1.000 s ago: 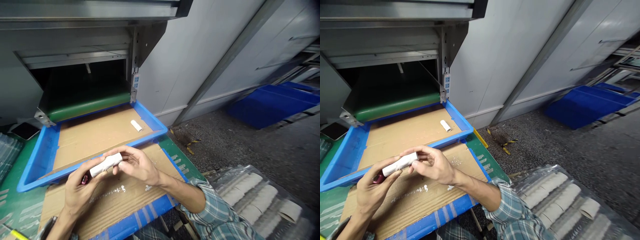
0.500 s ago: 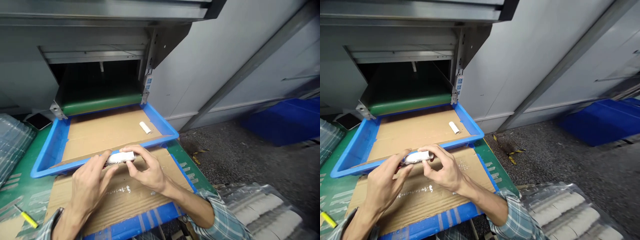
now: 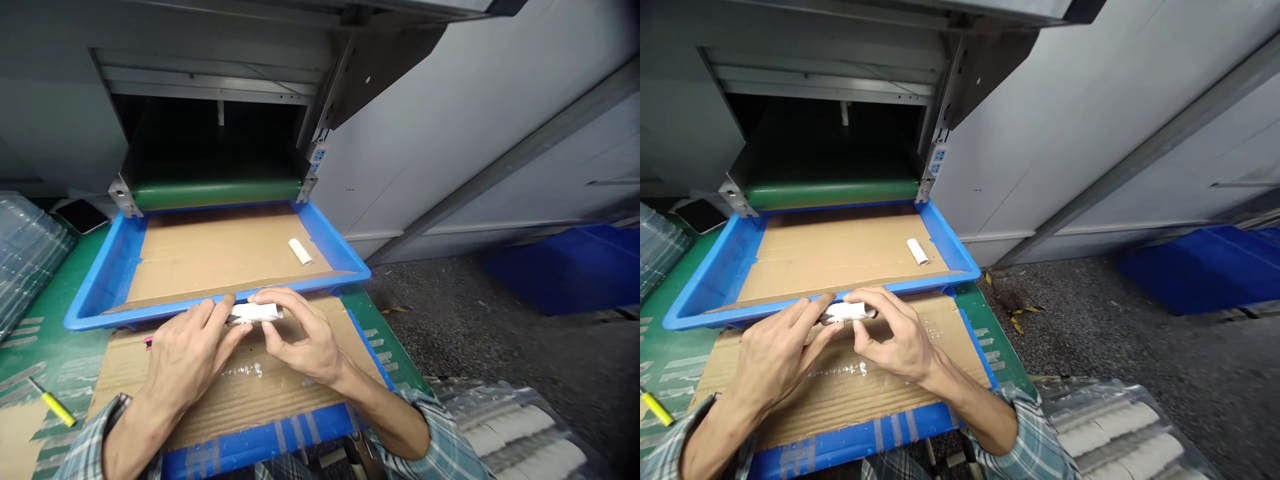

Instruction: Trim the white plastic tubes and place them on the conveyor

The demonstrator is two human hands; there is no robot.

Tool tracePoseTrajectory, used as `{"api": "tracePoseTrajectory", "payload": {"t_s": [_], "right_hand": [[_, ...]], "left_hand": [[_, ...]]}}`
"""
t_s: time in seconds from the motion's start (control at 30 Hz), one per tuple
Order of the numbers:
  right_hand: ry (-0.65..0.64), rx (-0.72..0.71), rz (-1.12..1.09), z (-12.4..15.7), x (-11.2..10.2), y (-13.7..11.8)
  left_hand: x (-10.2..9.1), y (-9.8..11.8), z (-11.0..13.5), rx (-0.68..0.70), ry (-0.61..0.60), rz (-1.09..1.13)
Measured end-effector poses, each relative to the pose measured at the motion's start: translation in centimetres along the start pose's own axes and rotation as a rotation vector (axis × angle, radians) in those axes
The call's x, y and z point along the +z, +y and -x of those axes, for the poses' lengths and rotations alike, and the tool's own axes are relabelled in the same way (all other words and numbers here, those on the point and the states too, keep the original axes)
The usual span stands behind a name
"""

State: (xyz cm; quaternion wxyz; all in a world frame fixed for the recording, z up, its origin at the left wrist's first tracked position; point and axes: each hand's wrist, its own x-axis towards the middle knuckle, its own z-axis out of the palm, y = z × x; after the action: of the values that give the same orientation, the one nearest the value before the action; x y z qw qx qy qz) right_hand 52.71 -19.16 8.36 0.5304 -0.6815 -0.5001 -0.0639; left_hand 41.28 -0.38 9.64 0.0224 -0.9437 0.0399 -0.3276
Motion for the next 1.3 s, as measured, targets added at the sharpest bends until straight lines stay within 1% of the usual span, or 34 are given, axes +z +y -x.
{"api": "tracePoseTrajectory", "payload": {"t_s": [0.3, 0.47, 0.6, 0.8, 0.9, 1.0, 1.17, 1.23, 1.3], "right_hand": [[-0.005, -0.004, -0.031, 0.0, 0.0, 0.1], [-0.001, 0.016, -0.034, 0.0, -0.1, -0.2], [0.001, 0.004, -0.035, -0.1, -0.2, -0.4], [0.004, 0.016, -0.049, 0.0, -0.2, -0.4], [0.010, 0.033, -0.068, 0.1, -0.2, -0.4], [0.018, 0.066, -0.130, 0.2, 0.0, -0.2], [-0.001, 0.104, -0.345, 0.2, 0.3, 0.3], [-0.018, 0.157, -0.398, 0.3, 0.4, 0.5], [-0.013, 0.218, -0.432, 0.4, 0.6, 0.6]], "left_hand": [[0.3, -0.1, 0.6, -0.002, -0.032, 0.011], [0.2, -0.1, 0.4, 0.013, -0.012, 0.009], [0.0, -0.1, 0.3, 0.034, 0.006, -0.007], [0.1, -0.2, 0.8, 0.051, -0.022, -0.009], [0.3, -0.2, 0.9, 0.043, -0.002, 0.024], [0.4, -0.3, 0.8, -0.015, 0.017, 0.159], [0.4, -0.3, 0.9, -0.207, 0.000, 0.618], [0.5, -0.3, 1.0, -0.245, 0.031, 0.705], [0.6, -0.3, 1.2, -0.275, 0.044, 0.741]]}}
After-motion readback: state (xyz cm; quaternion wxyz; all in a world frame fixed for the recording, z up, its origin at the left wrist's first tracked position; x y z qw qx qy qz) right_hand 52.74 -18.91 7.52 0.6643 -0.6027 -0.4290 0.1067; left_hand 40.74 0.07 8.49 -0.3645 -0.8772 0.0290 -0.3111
